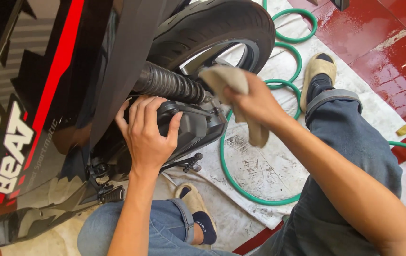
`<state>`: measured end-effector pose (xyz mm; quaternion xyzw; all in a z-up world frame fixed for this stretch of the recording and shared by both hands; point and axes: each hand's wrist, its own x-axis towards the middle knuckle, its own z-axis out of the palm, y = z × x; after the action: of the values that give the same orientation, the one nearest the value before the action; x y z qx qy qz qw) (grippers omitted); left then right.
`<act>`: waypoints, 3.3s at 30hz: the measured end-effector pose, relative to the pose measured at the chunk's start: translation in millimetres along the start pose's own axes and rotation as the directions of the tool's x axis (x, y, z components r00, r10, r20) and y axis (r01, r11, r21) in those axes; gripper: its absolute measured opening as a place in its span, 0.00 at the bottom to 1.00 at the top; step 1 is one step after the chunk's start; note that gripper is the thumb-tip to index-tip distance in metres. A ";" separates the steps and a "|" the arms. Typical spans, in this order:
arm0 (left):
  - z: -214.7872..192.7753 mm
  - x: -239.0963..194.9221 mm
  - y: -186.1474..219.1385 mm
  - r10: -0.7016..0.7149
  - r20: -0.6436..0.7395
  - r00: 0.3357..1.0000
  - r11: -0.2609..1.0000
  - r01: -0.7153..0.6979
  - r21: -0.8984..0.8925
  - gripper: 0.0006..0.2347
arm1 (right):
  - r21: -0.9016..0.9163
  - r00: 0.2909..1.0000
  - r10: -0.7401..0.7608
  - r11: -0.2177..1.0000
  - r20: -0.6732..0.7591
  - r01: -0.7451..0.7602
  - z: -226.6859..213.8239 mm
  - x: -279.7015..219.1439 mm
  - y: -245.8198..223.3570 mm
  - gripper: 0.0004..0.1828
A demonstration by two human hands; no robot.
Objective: The person sits on the floor and uses a cloth to wipe the lower side panel and suspension area of a black and red motorcycle. They repeatedly rub the cloth against the plastic bodywork and the rubber gaiter near the rear wheel.
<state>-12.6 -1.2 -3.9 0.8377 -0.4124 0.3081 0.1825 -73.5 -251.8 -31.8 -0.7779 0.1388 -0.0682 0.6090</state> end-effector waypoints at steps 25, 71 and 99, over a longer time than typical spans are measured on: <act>23.2 -13.1 -1.6 -0.076 -0.070 0.995 0.993 0.082 0.082 0.14 | -0.285 0.985 0.172 0.946 0.036 -0.155 30.7 -3.5 15.7 0.15; 4.0 2.0 8.2 -0.008 0.012 1.000 0.994 0.007 0.105 0.15 | -0.262 0.982 -0.080 0.957 0.171 0.124 32.6 -7.9 21.8 0.14; 2.5 0.4 7.8 -0.033 0.008 0.999 0.998 0.033 0.048 0.14 | 0.050 0.944 -0.326 0.943 -0.049 0.328 51.5 1.4 11.7 0.09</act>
<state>-17.7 -7.5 -5.1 0.8500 -0.3917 0.3110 0.1655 -59.6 -207.0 -56.0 -0.7709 0.0180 -0.1875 0.6085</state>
